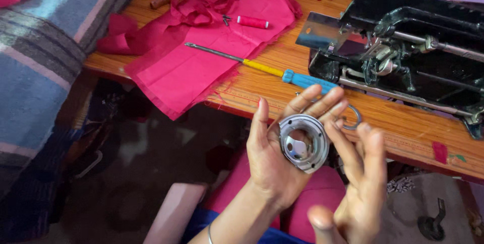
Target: The person removes the bobbin case assembly from a sewing machine, then uses a screwdriver to unscrew and separate its metal parts on the table. They handle the circular metal components, adjust a small part inside the case, and reassemble the pieces by hand.
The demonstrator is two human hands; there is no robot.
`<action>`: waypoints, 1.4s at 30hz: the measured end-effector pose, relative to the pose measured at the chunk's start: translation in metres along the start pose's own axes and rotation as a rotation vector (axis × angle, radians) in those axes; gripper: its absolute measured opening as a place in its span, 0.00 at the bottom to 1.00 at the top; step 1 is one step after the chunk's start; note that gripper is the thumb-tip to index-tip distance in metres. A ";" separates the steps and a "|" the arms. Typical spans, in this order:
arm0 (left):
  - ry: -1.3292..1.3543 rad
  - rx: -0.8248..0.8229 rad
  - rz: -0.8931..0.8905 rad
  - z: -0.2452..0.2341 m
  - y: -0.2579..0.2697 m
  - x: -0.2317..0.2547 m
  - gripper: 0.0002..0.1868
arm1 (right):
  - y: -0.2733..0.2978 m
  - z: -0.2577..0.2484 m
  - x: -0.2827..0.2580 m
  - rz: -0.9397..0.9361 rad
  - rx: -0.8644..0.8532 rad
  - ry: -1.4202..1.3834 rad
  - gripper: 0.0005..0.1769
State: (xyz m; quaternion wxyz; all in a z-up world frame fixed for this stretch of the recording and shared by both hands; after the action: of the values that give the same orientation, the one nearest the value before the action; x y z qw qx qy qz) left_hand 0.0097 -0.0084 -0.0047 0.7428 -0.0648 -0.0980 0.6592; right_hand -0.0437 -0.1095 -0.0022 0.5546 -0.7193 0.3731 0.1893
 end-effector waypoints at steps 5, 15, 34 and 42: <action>0.067 -0.060 -0.006 -0.004 -0.001 -0.005 0.45 | -0.006 0.014 -0.016 -0.170 -0.051 0.575 0.61; -0.145 -0.049 0.078 -0.009 0.002 -0.004 0.45 | -0.018 -0.003 -0.011 -0.212 -0.133 0.571 0.52; -0.224 -0.005 0.024 -0.012 0.006 0.000 0.48 | -0.066 0.006 -0.018 -0.422 -0.272 0.656 0.42; -0.089 -0.068 0.017 -0.010 0.001 0.002 0.53 | -0.058 -0.028 0.025 -0.059 0.055 -0.226 0.18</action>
State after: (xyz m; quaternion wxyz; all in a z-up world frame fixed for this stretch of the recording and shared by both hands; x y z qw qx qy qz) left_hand 0.0110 -0.0062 -0.0148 0.7293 -0.0617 -0.1528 0.6641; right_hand 0.0116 -0.1382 0.0272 0.6179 -0.6887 0.2919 0.2425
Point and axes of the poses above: each hand's wrist, its own y-axis away from the middle knuckle, its own z-axis out of the palm, x = y × z, the point moved 2 cm from there along -y, towards the middle knuckle, and after that the axes turned 3 degrees about z, right-handed, at the moved point
